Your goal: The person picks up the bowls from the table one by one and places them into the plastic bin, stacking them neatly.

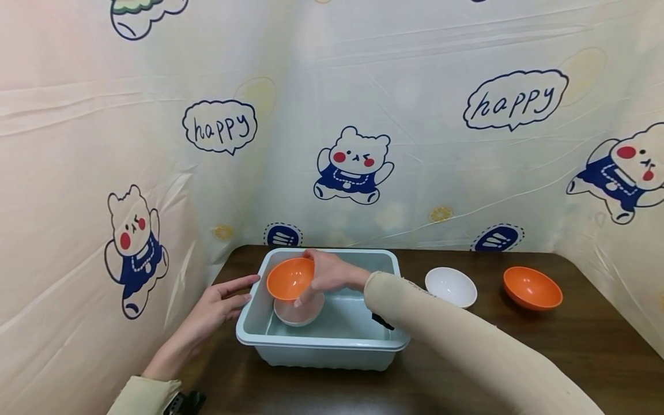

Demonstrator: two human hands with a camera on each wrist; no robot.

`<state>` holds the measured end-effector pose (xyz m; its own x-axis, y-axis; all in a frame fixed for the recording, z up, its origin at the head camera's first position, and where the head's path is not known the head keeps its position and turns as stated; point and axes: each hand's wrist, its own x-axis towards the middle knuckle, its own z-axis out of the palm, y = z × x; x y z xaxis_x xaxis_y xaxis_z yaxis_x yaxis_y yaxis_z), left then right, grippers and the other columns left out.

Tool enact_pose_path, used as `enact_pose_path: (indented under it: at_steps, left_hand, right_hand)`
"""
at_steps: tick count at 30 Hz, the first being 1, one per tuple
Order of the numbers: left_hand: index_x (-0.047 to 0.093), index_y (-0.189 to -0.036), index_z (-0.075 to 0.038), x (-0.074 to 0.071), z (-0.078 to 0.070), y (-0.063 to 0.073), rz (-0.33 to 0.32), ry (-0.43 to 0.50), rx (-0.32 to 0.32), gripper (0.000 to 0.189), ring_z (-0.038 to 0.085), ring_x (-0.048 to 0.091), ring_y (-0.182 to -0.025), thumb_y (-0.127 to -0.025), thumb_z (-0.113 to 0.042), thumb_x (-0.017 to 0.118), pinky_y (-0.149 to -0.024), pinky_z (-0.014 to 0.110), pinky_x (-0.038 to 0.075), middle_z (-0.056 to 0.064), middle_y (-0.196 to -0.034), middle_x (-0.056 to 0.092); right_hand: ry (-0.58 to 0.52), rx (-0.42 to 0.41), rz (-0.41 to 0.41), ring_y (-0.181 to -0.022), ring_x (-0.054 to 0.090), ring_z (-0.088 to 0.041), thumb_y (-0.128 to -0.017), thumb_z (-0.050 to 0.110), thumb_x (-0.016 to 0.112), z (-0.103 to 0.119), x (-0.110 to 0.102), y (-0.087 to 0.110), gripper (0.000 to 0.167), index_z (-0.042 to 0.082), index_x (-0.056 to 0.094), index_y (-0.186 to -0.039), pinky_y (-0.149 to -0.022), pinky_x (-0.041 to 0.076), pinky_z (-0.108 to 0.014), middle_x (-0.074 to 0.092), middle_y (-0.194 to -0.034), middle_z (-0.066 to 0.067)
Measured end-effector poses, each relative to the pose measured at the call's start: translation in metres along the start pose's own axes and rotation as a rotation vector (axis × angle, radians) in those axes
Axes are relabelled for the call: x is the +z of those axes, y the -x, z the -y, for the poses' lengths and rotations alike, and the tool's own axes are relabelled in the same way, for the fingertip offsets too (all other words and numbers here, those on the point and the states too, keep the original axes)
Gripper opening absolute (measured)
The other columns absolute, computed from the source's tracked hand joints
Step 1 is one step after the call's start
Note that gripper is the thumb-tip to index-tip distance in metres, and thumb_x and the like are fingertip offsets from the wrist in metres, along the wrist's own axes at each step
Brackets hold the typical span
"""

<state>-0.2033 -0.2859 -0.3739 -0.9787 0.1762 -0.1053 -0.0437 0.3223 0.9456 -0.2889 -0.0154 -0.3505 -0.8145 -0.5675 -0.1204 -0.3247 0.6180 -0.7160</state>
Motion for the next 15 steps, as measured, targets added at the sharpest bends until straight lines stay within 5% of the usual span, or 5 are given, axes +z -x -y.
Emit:
enact_pose_path:
  at_steps: [15]
  left_hand:
    - [0.045,-0.157,0.001,0.001,0.0,0.0,-0.002,-0.009,0.004,0.051,0.042,0.06,-0.131,-0.11,-0.015,0.055,-0.096,0.046,0.058,0.029,-0.159,0.042]
  right_hand:
    - [0.044,0.007,0.012,-0.112,0.058,-0.02,-0.068,0.037,0.098,-0.009,0.015,-0.003,0.105,0.007,0.045,-0.154,-0.102,0.052,-0.043,0.062,-0.133,-0.005]
